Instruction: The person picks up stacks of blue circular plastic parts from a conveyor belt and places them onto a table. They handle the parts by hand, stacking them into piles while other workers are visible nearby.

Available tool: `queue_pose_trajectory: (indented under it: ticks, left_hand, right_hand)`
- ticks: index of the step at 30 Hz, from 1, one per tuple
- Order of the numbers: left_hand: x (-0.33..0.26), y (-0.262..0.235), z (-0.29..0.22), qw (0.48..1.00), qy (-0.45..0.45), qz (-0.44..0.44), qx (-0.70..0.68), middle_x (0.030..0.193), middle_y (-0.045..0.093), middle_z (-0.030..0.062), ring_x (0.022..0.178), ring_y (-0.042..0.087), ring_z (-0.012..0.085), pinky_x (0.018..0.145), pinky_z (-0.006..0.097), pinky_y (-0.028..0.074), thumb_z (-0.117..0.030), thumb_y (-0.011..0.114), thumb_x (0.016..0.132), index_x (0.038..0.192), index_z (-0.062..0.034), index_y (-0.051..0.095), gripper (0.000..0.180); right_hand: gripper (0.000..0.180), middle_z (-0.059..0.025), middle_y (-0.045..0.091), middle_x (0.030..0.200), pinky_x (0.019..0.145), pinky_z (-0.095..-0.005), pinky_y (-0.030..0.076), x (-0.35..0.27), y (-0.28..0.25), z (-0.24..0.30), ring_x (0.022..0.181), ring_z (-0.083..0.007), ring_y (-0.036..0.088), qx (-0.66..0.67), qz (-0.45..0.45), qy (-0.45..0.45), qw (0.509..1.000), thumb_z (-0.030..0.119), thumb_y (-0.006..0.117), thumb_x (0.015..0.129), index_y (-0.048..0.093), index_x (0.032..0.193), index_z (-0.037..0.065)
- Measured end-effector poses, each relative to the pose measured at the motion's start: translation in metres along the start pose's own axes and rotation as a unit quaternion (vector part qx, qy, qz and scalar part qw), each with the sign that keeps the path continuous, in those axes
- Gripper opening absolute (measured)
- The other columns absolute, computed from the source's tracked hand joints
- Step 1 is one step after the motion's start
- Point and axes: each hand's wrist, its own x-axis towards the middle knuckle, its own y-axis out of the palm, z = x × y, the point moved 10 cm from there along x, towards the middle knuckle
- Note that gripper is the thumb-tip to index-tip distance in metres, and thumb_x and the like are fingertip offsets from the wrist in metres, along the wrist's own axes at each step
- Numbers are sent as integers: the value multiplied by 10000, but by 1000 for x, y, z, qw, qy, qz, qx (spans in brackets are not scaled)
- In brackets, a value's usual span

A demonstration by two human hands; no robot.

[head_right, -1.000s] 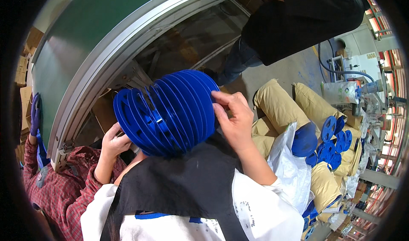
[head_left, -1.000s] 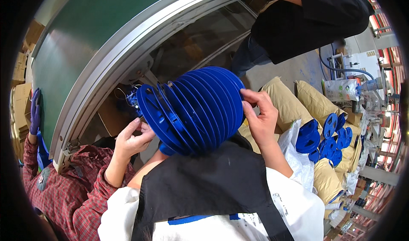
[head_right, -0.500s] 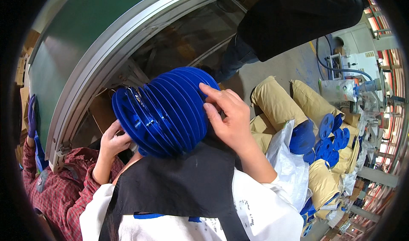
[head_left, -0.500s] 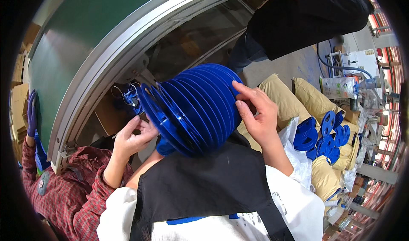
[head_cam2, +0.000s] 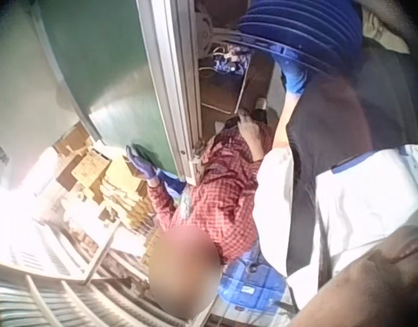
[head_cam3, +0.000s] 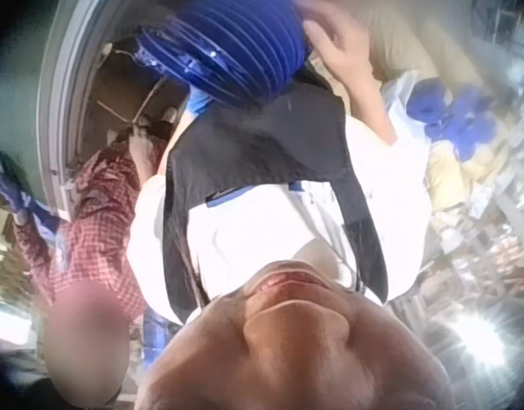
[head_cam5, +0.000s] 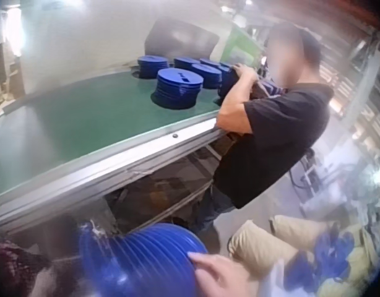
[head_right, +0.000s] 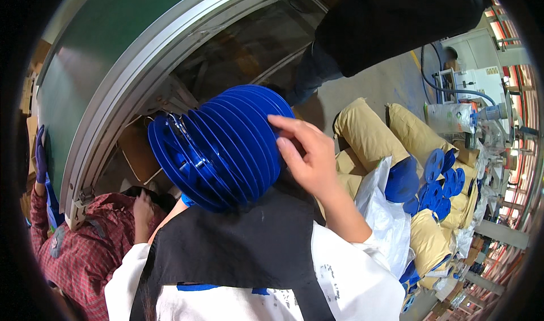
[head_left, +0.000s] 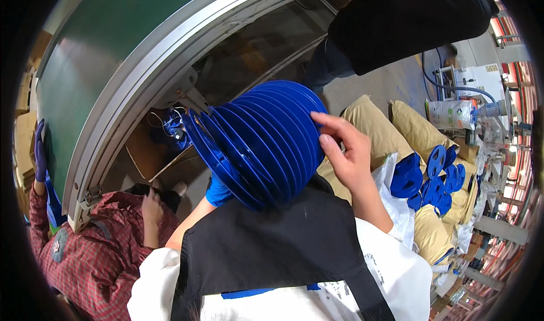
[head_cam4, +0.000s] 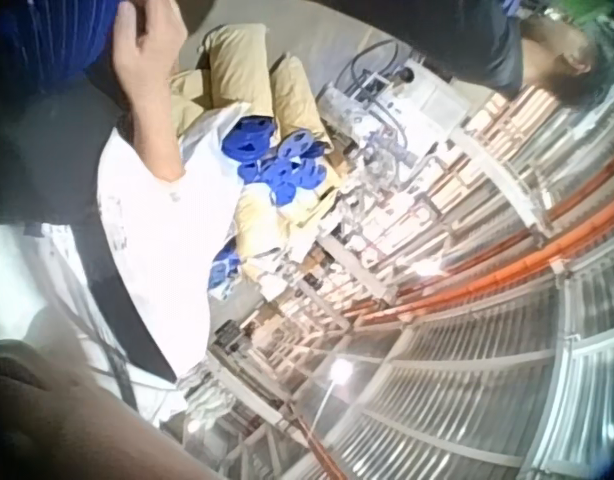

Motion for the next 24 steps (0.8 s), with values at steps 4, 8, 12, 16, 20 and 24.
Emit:
queue_pose_trajectory:
  ticks: [4,8,12,16,20,24]
  left_hand:
    - [1,5,-10,999,-3,-28,16,1209,611,99,1054,628,227,900,370,561,-236,597,978,1364,-60,480,441]
    - [-2,15,-25,999,0,-49,5,1210,611,104,1056,629,231,898,373,563,-226,593,978,1368,-57,474,441]
    - [-4,22,-35,999,0,-54,-1,1211,611,109,1057,630,234,897,376,565,-217,589,979,1371,-54,469,441]
    - [-3,22,-39,998,7,-58,-4,1211,611,114,1058,631,238,896,379,567,-208,585,980,1374,-51,464,442]
    - [-3,25,-45,998,8,-65,-13,1212,612,119,1059,632,241,895,381,569,-199,581,980,1377,-49,458,442]
    - [-2,27,-51,996,5,-82,-30,1213,612,123,1061,633,245,894,384,570,-189,577,981,1381,-46,453,443]
  right_hand:
    - [339,-68,620,847,676,-238,434,9,5,13,740,-126,556,-55,16,-41,997,105,619,893,658,1222,36]
    - [386,-127,660,877,684,-310,475,-21,17,8,724,-249,583,-77,-20,-47,996,55,662,821,658,1207,42]
    - [433,-104,630,832,659,-274,460,-33,20,-10,704,-186,566,-18,-53,-34,998,42,670,832,630,1264,48]
    - [428,-86,629,829,660,-268,467,-15,22,-13,692,-158,574,23,4,32,999,57,667,859,617,1284,58]
    - [345,-74,650,835,657,-255,478,-23,18,-18,693,-145,595,41,-47,7,998,59,681,863,652,1206,47]
    - [172,-93,669,870,633,-240,471,-30,8,-19,703,-122,593,-35,-115,-27,992,33,711,836,700,1007,27]
